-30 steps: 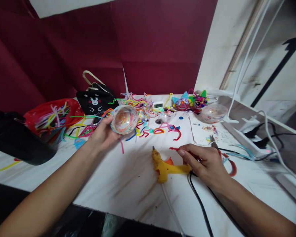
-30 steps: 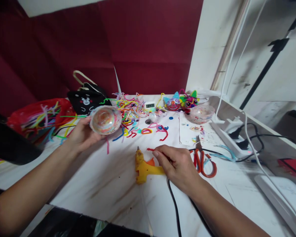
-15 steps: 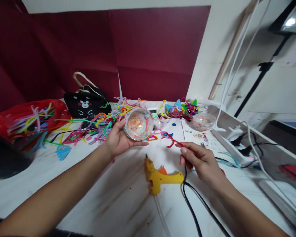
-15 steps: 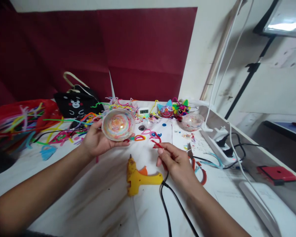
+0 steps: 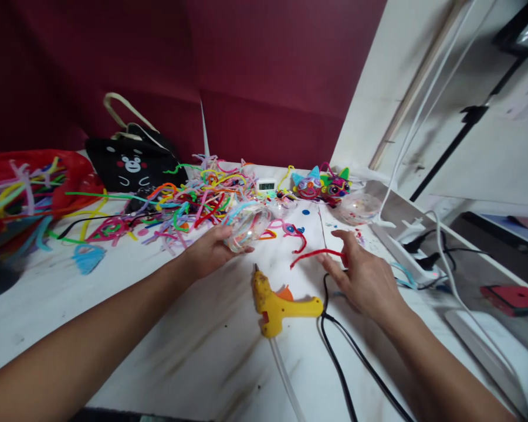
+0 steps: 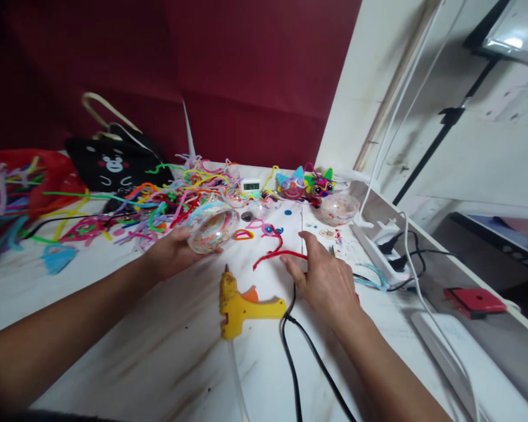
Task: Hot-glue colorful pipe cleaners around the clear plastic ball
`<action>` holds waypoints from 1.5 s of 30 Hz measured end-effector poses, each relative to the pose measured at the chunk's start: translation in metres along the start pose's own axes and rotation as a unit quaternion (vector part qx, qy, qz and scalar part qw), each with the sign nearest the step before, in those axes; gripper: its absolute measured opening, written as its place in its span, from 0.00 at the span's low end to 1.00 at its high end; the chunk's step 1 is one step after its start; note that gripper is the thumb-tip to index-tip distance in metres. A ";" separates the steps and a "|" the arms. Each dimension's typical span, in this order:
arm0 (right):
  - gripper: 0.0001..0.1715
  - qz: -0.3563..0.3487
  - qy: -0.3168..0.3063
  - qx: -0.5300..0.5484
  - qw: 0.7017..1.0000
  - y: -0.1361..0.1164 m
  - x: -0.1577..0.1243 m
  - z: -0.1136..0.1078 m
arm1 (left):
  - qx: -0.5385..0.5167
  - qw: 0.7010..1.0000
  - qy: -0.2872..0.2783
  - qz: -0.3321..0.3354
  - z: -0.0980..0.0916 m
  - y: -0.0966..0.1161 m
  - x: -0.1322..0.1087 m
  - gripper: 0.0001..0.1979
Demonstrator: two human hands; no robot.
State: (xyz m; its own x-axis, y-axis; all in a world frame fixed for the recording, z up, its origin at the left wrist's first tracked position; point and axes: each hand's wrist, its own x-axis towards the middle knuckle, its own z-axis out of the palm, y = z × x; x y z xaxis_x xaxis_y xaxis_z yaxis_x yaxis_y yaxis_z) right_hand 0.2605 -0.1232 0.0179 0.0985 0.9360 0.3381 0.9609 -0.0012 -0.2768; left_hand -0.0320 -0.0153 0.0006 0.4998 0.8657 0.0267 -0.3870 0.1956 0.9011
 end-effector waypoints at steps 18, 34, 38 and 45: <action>0.16 -0.132 0.167 -0.120 0.970 -0.021 -0.019 -0.007 | 0.071 0.992 0.058 0.086 0.014 -0.011 -0.004 0.33; 0.10 -0.185 -0.081 0.076 0.976 0.002 -0.005 -0.008 | -0.018 0.992 0.123 0.027 0.013 -0.011 -0.001 0.12; 0.23 -0.303 -0.191 0.138 0.923 -0.019 -0.024 -0.011 | -0.030 0.991 0.125 0.028 0.012 -0.012 0.000 0.12; 0.39 -0.318 -0.206 0.017 0.925 -0.036 -0.040 0.018 | -0.056 0.992 0.113 0.023 0.012 -0.013 -0.001 0.18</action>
State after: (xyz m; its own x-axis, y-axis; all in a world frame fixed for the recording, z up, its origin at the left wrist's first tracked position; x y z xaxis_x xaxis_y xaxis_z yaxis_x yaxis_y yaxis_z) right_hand 0.2176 -0.1542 -0.0024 -0.5983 0.7980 0.0722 0.7810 0.6009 -0.1704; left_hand -0.0177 -0.0241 -0.0060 0.2980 0.9537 -0.0417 -0.4961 0.1920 0.8468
